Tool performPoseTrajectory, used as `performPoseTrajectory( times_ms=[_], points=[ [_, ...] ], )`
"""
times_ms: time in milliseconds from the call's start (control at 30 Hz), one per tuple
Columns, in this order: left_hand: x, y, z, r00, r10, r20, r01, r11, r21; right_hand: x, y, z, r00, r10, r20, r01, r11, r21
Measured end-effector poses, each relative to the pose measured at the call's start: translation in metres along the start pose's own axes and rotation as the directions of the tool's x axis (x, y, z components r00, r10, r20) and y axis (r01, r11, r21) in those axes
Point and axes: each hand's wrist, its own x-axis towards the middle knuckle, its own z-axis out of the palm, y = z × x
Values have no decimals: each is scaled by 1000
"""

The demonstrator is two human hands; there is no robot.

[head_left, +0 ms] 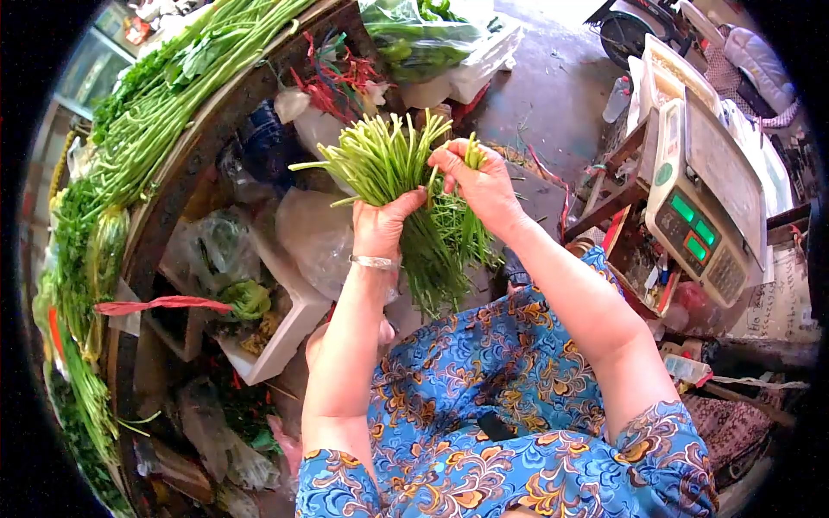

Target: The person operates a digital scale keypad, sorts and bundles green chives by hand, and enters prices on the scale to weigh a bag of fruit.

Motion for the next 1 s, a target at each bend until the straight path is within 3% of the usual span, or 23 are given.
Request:
performPoseTrajectory(
  times_ms=[167, 267, 467, 533, 667, 1000],
  points=[
    [3, -10, -13, 995, -94, 19, 95, 995, -24, -3, -3, -5, 996, -21, -83, 19, 1000, -16],
    [4, -17, -24, 995, -65, -79, 66, 998, 1, 1, -11, -15, 984, -3, -177, 35, 983, 178],
    [1, -9, -21, 990, -14, -143, 11, 1000, -16, 2, 1, -16, 994, -78, -83, 81, 996, 35],
    [0, -7, -14, 997, -28, -72, 27, 999, -17, 0, 2, -8, 994, -85, -66, 85, 996, -2],
    [-3, -1, 0, 1000, -27, 1, 27, 999, 28, -2, 7, 0, 996, -87, -26, 86, 996, -26],
    [-3, -6, 1, 996, -22, -91, 25, 999, 35, -4, 11, 4, 992, -126, 8, 127, 992, -29]
  ],
)
